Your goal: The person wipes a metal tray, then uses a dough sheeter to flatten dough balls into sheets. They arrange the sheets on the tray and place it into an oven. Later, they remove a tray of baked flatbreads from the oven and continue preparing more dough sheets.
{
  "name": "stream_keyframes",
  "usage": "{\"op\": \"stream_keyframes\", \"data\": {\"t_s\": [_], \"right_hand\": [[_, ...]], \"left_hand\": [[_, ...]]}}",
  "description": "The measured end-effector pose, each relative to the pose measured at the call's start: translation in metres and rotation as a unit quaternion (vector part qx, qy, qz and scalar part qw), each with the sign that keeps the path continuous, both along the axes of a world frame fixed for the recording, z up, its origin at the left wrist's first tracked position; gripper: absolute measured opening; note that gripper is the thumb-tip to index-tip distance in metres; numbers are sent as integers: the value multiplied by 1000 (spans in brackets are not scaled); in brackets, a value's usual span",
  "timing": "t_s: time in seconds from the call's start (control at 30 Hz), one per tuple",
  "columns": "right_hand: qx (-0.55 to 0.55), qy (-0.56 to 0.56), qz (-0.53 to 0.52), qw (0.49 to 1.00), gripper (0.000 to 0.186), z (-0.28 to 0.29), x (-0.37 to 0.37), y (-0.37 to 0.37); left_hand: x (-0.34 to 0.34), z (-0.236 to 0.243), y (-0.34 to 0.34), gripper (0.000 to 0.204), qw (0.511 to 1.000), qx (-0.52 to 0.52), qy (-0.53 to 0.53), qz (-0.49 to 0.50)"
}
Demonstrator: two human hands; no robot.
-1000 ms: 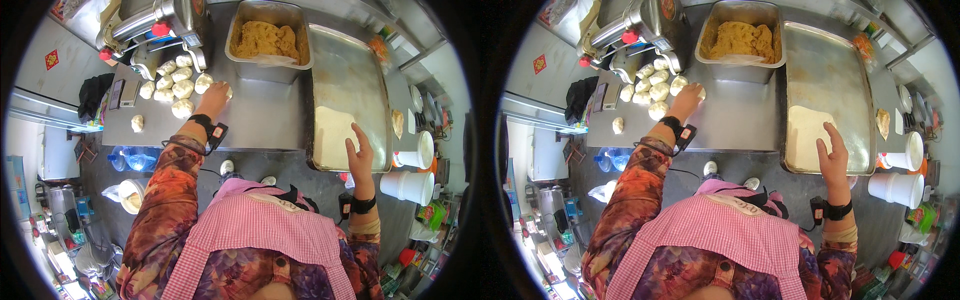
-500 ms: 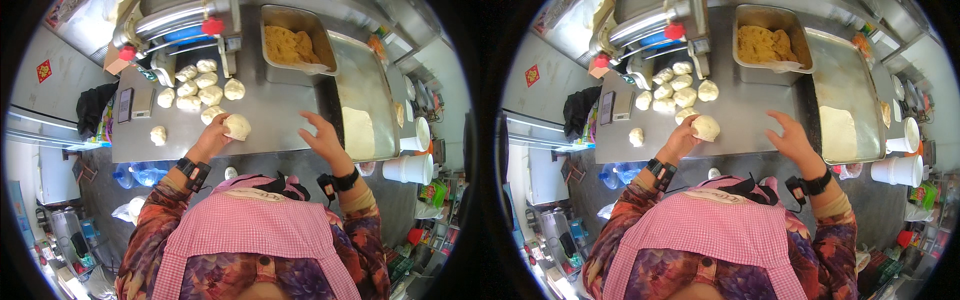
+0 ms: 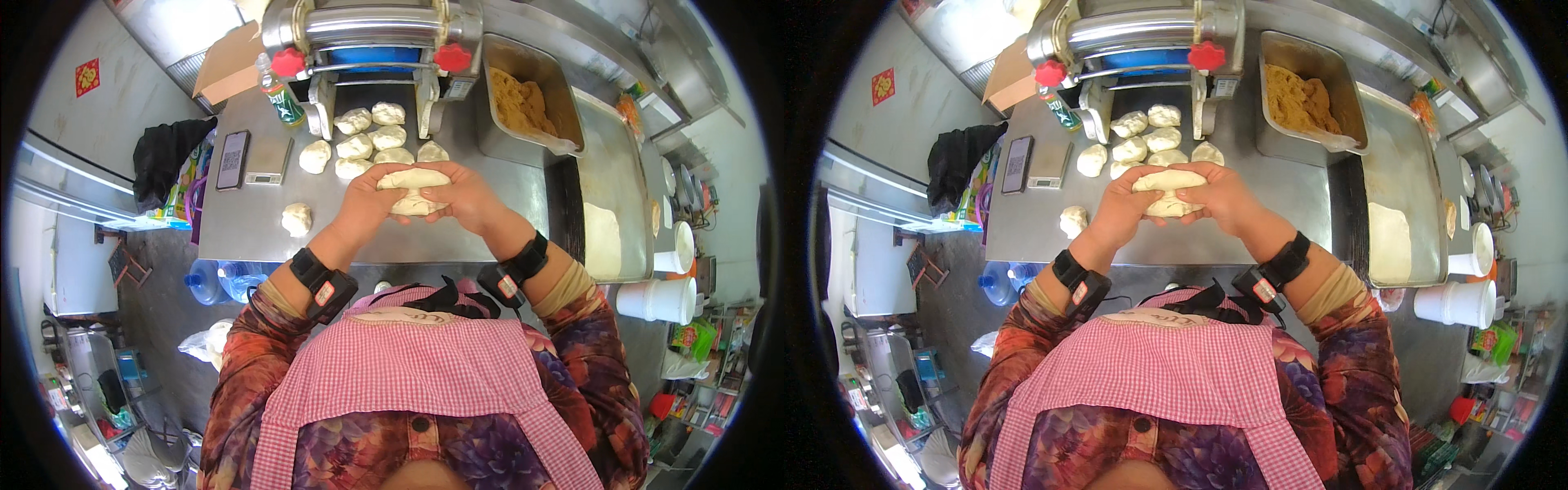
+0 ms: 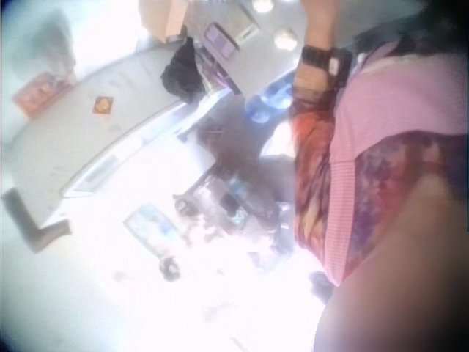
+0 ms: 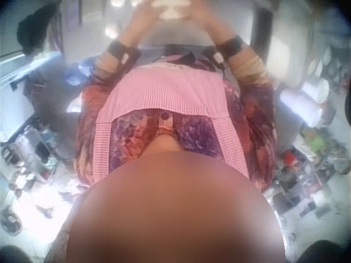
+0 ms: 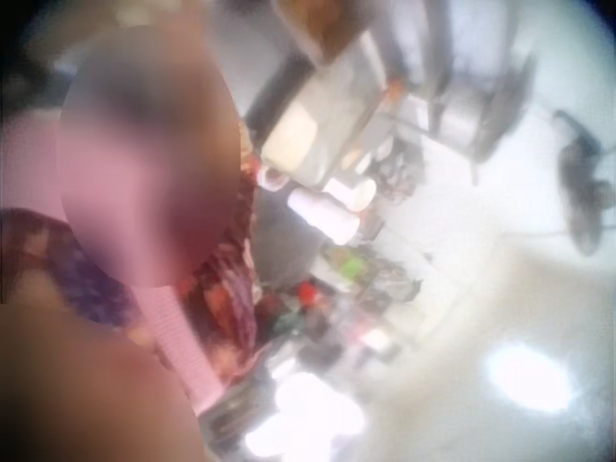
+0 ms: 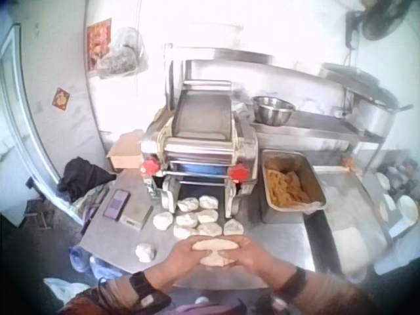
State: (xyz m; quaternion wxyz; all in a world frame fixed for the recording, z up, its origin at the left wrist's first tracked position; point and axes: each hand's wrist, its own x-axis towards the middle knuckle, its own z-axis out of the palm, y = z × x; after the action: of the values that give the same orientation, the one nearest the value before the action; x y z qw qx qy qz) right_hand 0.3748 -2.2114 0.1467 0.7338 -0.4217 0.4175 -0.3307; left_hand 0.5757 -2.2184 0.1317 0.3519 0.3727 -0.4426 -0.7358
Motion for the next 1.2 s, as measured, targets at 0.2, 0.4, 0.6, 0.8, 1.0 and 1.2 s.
{"op": "stream_keyframes", "data": {"t_s": [0.2, 0.4, 0.6, 0.8, 1.0, 1.2], "right_hand": [[30, -101, 49, 993, 55, 30, -3, -4], [-119, -13, 108, 987, 76, 49, -5, 4], [-371, 226, 83, 897, 84, 57, 3, 18], [-193, 14, -68, 979, 50, 49, 21, 13], [-176, 15, -37, 983, 28, 60, 17, 0], [-82, -186, -13, 979, 35, 86, 32, -4]], "left_hand": [[19, 11, 2, 56, 989, -8, 141, -45], [25, 21, 8, 69, 986, -62, 138, -71], [21, 31, 9, 68, 976, -78, 185, -89], [13, 42, 10, 55, 987, -151, 44, -24], [29, 54, -4, 38, 991, -80, 95, -51], [39, 70, -14, 33, 976, -197, 91, -24]]}}
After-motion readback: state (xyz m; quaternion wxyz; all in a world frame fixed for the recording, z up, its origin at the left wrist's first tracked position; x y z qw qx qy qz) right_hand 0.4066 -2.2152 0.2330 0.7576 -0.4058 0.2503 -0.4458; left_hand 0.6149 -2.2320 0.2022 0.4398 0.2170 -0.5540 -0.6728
